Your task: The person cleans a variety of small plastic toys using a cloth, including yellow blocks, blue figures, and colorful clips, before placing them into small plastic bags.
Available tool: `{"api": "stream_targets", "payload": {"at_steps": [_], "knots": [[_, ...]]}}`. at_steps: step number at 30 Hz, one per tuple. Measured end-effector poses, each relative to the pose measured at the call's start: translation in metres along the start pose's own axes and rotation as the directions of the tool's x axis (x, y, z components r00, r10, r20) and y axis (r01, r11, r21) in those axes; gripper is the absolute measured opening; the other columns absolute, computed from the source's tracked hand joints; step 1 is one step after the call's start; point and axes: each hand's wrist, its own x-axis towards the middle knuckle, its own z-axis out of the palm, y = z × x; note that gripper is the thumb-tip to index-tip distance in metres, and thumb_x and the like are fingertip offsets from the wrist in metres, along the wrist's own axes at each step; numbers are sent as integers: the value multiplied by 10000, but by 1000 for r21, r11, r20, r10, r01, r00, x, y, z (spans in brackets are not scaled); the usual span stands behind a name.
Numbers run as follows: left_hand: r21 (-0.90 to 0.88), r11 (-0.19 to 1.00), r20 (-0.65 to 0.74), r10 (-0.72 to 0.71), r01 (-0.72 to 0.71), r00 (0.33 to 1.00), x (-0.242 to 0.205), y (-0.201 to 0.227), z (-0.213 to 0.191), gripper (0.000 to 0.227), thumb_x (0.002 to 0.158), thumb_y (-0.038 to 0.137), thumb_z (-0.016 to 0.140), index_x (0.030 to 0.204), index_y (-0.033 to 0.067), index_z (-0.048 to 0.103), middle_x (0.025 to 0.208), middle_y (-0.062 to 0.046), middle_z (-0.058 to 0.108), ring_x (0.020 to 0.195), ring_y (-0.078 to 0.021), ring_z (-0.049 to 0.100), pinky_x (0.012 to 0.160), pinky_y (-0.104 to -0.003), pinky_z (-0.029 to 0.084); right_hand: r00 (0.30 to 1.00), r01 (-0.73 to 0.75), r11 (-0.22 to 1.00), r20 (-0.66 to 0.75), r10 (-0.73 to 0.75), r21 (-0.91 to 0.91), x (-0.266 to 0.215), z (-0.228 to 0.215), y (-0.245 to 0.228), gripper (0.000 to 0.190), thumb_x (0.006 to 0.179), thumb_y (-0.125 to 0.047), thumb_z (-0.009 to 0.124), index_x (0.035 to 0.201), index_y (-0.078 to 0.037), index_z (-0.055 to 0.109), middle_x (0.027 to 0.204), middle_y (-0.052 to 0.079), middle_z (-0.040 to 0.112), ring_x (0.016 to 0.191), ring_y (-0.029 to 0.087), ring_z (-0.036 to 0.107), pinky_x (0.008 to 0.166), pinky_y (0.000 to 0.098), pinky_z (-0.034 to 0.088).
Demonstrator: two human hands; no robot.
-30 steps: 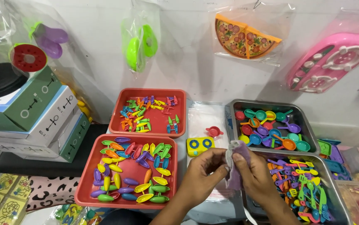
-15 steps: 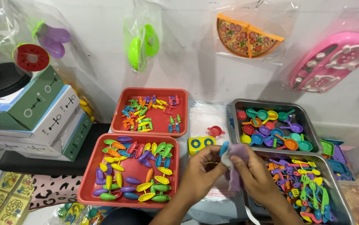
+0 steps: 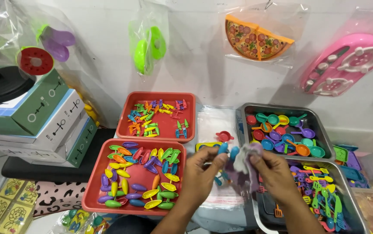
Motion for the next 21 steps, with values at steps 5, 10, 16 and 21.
{"api": "stream_targets", "payload": {"at_steps": [5,10,16,21], "knots": [[401,916,2,3,-4,1000,13,30,-10,207,896,160,734,1034,12,781,914,-65,733,774,-147,693,705,-280,594,985,-100,769,-46,166,631,8,-12,-20,401,1035,-384,543,1229,-46,638,1101,118,693,964,216,661,863,416,530],[901,418,184,-125,-117,975,52,27,-2,213,915,238,726,1074,115,796,905,-98,719,891,-276,730,743,-427,635,964,-14,745,-190,187,667,8,-22,-39,680,809,-859,605,1077,-246,729,970,11,778,845,189,764,740,373,638],[939,22,343,-114,-342,933,91,-27,5,278,833,255,798,1052,84,792,982,-149,674,975,-339,678,812,-496,576,887,-125,933,-383,258,338,15,-51,-31,338,820,-280,810,1131,-185,717,857,17,702,663,202,681,449,335,539],[958,159,261,-146,-237,954,58,37,8,494,906,318,741,1342,102,653,1281,-183,622,1254,-375,569,1018,-557,471,853,-118,963,-521,-26,-241,10,-73,-30,279,992,-342,753,914,-73,749,681,80,602,654,240,600,589,399,478]]}}
